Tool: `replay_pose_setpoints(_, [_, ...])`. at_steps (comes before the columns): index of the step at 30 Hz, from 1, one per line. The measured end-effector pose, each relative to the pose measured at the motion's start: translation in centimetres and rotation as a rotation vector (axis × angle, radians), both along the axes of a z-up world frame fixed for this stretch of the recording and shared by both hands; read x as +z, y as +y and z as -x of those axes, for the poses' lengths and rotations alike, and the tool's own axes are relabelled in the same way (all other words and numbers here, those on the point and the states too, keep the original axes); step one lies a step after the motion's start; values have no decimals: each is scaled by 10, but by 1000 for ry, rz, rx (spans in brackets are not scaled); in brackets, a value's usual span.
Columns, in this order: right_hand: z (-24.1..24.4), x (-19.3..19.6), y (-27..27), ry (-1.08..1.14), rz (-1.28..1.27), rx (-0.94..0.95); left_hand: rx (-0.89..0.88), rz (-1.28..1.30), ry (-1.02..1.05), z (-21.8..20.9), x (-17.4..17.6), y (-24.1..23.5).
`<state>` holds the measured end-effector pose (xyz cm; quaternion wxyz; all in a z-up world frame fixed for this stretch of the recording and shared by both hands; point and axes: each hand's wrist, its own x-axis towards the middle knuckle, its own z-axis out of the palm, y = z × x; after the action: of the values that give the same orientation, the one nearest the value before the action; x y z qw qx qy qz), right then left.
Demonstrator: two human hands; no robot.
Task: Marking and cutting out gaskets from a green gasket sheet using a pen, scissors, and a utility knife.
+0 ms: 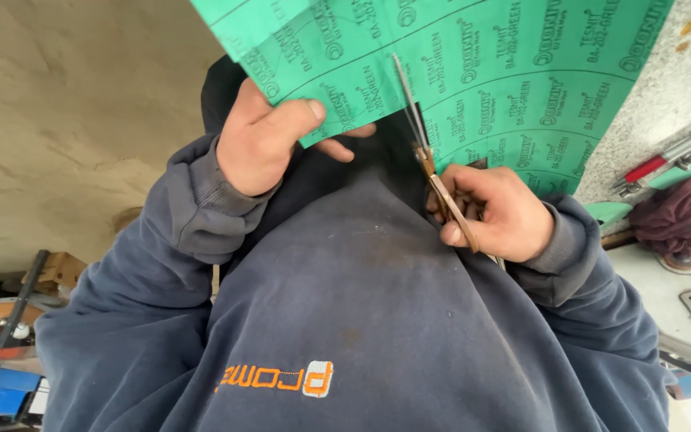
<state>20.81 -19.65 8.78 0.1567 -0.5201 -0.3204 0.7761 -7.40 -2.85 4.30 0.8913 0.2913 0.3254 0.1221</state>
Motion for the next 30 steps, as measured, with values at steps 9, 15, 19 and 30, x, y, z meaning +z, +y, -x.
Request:
replay_pose_setpoints(9, [1,0,2,-114,55,-16,-41,-204,8,2,-8,-5])
replay_pose_setpoints(15, [3,-2,-1,-36,74,-83,-50,-143,-51,3,-12,-3])
replay_pose_setpoints(19, [0,3,4,-98,53,-32,-61,-137,-71,3,-14,-1])
replay_pose_setpoints(30, [4,5,9,-124,62,-41,-52,-141,-56,5,-12,2])
